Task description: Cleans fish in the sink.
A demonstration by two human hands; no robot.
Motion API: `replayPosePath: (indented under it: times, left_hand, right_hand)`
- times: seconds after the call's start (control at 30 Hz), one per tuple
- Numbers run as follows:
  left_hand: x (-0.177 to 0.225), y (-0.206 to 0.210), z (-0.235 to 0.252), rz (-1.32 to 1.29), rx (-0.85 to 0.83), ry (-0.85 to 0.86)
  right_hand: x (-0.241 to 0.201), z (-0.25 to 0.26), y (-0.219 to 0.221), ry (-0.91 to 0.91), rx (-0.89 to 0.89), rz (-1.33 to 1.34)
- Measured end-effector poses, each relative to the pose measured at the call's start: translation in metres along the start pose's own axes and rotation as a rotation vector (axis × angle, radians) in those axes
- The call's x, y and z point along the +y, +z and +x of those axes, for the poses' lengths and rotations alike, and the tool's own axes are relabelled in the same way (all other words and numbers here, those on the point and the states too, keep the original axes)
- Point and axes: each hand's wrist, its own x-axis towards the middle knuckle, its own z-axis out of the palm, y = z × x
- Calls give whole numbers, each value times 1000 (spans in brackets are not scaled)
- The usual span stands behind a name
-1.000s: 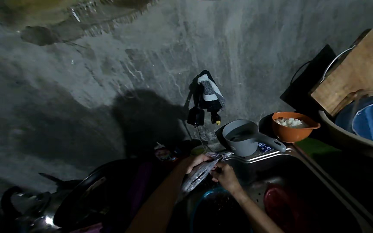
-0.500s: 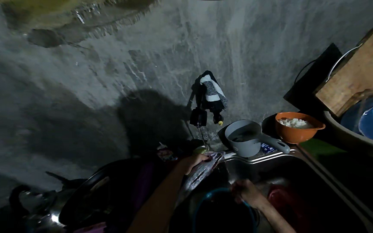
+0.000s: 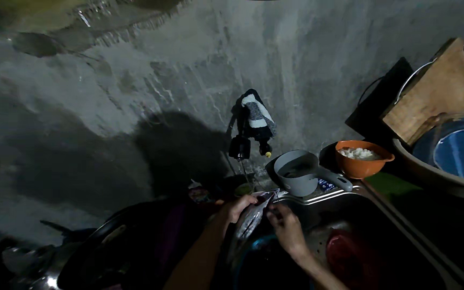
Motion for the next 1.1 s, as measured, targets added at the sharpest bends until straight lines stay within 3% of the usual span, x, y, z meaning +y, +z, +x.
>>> replayPosePath:
  times: [0.17, 0.4, 0.57, 0.83, 1.1]
  left_hand:
    - [0, 0, -4, 13, 36, 75]
    - [-5, 3, -11, 69, 0, 169]
    - [-11, 6, -7, -5, 5, 252]
    - [-12, 8, -10, -47, 37, 412]
    - [-18, 1, -2, -145, 81, 349]
  right_hand:
    - [10, 30, 21, -50, 127, 74]
    - [17, 31, 26, -123, 192, -27]
    - [6, 29, 26, -44, 110, 9]
    - [14, 36, 24, -32, -31, 307]
    - [10, 49, 30, -15, -111, 260]
